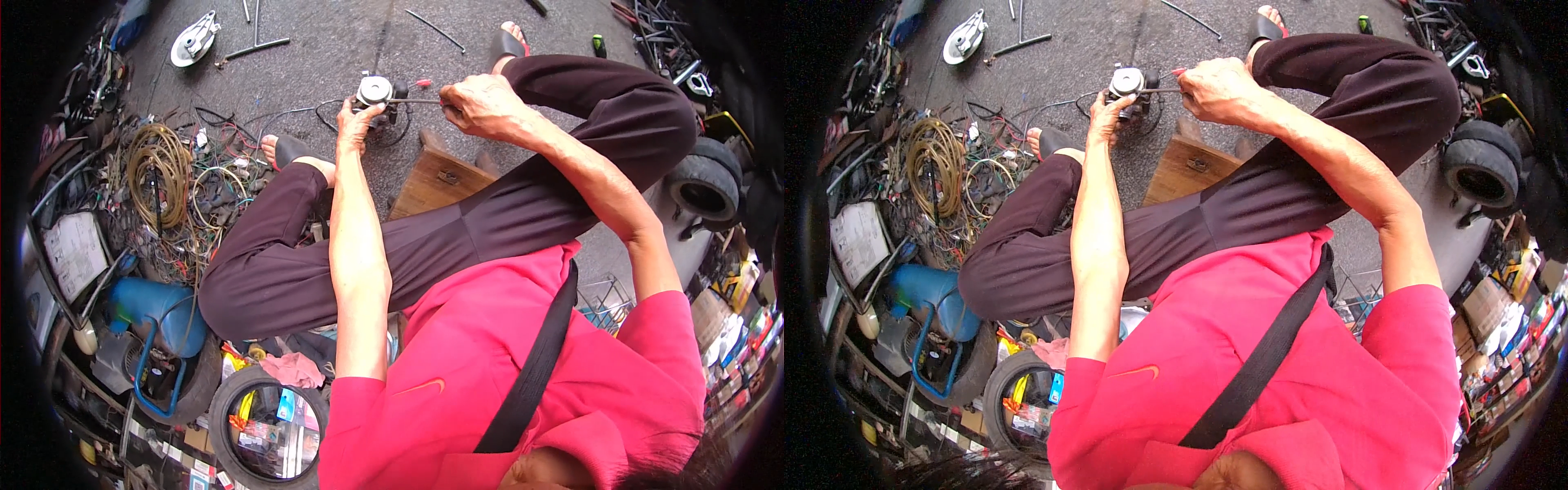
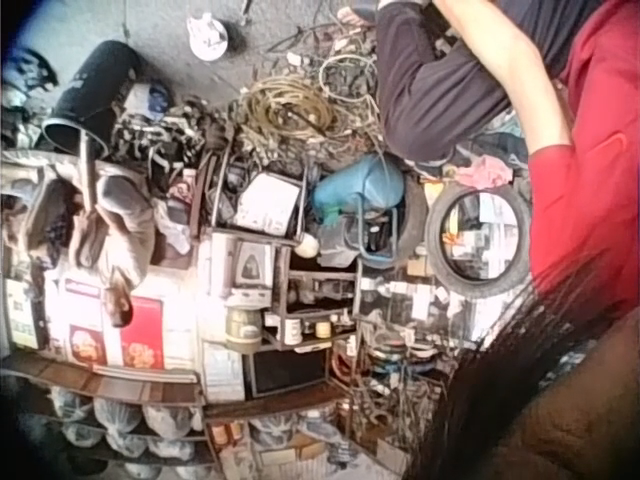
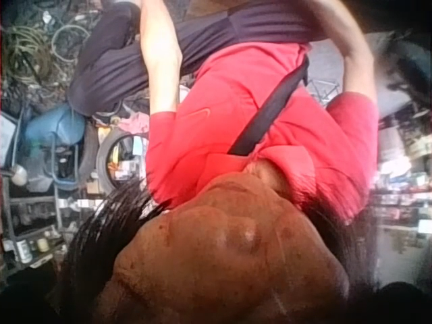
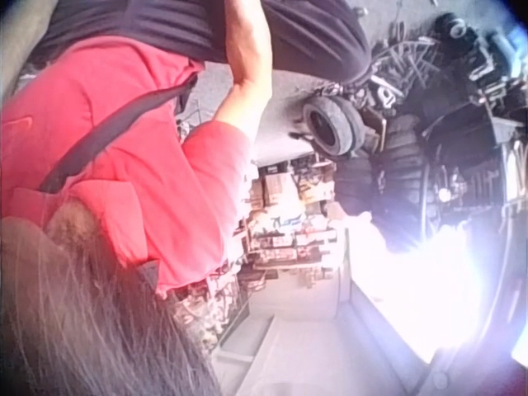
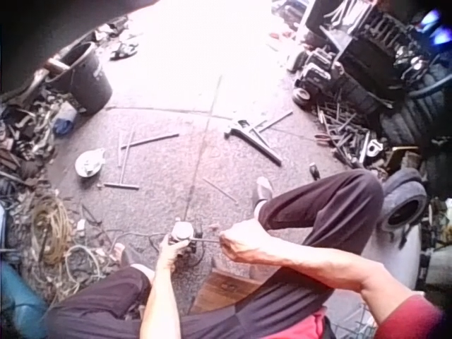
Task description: Inspecting and using a screwdriver and hammer to repair a motorcycle carburetor.
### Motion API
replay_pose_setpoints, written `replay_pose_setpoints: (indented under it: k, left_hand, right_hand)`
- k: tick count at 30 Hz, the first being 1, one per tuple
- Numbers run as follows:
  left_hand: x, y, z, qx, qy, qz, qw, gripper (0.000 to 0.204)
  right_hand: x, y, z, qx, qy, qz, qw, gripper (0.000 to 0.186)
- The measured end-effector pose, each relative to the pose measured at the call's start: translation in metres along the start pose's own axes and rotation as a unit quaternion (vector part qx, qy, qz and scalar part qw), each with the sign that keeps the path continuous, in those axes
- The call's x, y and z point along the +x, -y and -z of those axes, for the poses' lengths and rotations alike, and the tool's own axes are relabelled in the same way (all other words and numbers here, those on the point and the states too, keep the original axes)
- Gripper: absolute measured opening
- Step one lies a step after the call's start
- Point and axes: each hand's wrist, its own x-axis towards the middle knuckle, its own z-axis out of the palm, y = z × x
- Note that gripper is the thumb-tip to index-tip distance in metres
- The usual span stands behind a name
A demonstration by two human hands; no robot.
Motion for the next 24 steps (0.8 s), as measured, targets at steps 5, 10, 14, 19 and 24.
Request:
replay_pose_setpoints:
  k: [5,10,14,19,24]
  left_hand:
    - [-0.009,-0.011,-0.003,0.024,-0.006,-0.014,1.000,0.069]
    - [-0.015,-0.021,-0.005,0.060,0.020,-0.013,0.998,0.084]
    - [-0.018,-0.027,-0.006,0.071,0.028,-0.011,0.997,0.083]
    - [-0.023,-0.032,-0.008,0.088,0.019,-0.022,0.996,0.083]
    - [-0.020,-0.027,-0.009,0.084,0.005,-0.025,0.996,0.078]
  right_hand:
    - [-0.001,0.002,0.005,-0.004,0.027,-0.021,0.999,0.019]
    - [-0.002,0.001,0.010,-0.029,0.005,-0.026,0.999,0.020]
    - [-0.004,0.001,0.011,-0.032,-0.003,-0.027,0.999,0.021]
    - [-0.005,0.002,0.009,-0.024,-0.011,-0.027,0.999,0.020]
    - [-0.004,0.001,0.006,-0.020,-0.004,-0.037,0.999,0.020]
